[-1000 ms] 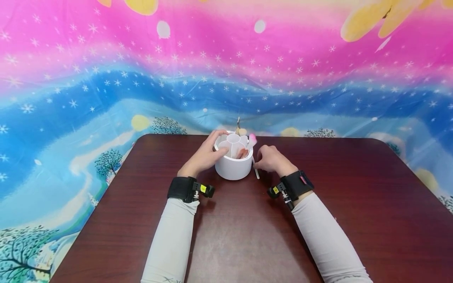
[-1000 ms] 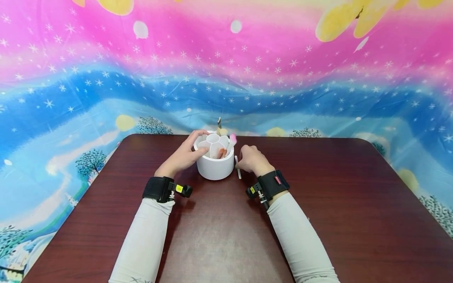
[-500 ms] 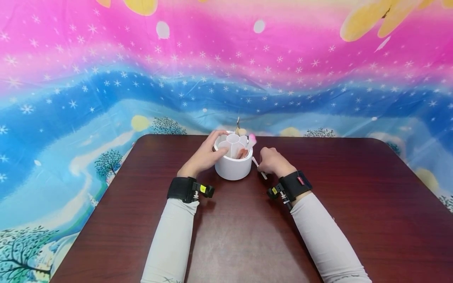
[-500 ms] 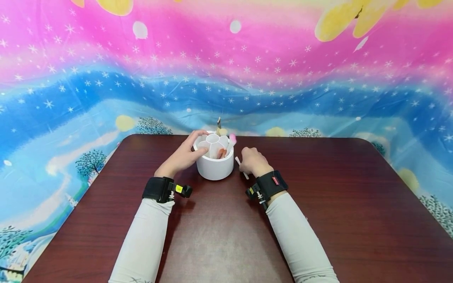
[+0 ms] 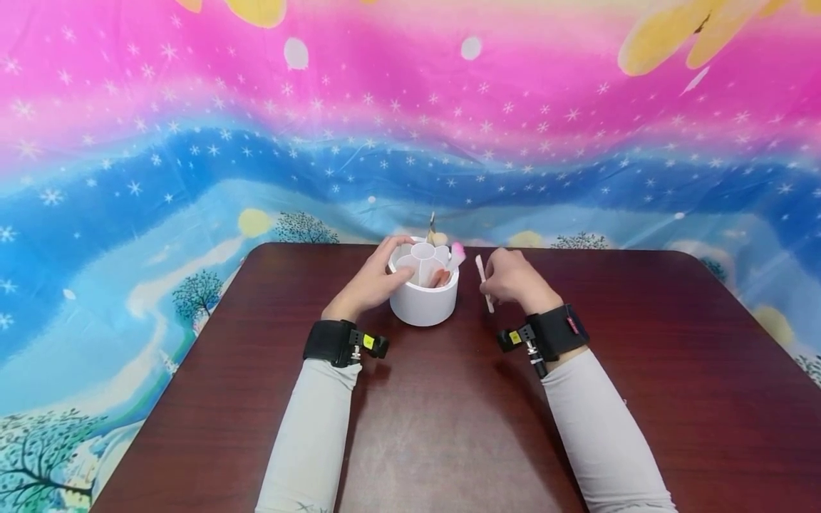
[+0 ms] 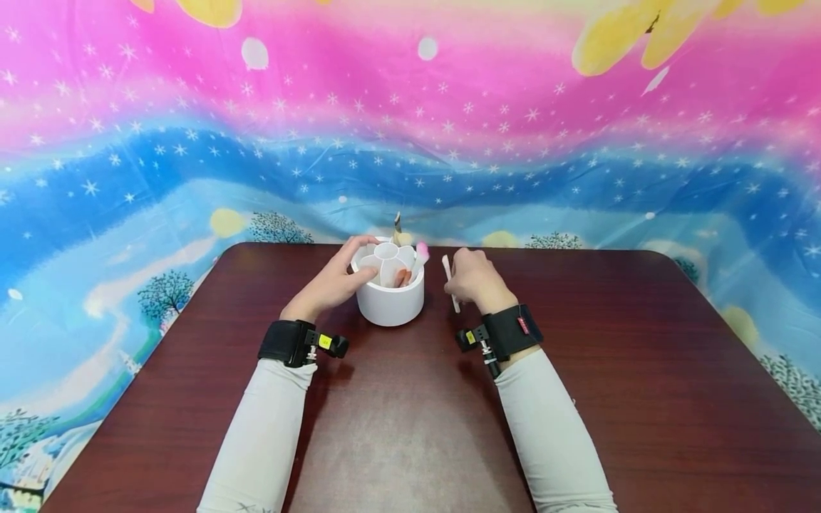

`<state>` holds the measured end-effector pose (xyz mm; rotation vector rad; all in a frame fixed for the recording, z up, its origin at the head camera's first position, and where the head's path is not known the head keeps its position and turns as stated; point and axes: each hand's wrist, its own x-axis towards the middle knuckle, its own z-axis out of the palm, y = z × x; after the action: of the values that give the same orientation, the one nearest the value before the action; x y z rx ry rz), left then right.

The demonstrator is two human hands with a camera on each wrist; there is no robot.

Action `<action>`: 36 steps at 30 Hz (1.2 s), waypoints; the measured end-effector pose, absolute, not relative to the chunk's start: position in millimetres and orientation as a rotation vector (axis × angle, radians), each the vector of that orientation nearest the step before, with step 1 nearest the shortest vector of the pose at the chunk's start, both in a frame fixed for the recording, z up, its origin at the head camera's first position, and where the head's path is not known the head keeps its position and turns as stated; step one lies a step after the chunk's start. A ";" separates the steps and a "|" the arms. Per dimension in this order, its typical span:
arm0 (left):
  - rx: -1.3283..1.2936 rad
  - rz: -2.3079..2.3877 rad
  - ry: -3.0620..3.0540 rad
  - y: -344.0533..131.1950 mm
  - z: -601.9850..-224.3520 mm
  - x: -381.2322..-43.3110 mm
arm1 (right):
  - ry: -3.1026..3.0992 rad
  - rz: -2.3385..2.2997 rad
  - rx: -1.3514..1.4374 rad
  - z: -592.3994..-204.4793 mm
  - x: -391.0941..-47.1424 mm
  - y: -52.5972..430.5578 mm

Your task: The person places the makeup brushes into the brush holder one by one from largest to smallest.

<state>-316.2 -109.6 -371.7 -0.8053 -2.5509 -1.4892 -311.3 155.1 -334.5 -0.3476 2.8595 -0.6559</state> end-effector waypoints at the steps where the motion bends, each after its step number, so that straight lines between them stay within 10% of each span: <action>1: -0.806 -1.490 -2.547 -109.4 -371.2 -316.3 | 2.888 -0.668 -0.366 -329.5 -309.2 156.6; 36: -0.824 -1.502 -2.544 -108.0 -371.2 -315.0 | 2.976 -1.213 -0.861 -291.6 -266.5 109.0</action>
<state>-315.0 -108.0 -371.2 -0.8241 -2.5436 -1.5016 -266.5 109.0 -291.6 -0.8613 2.9756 -1.2133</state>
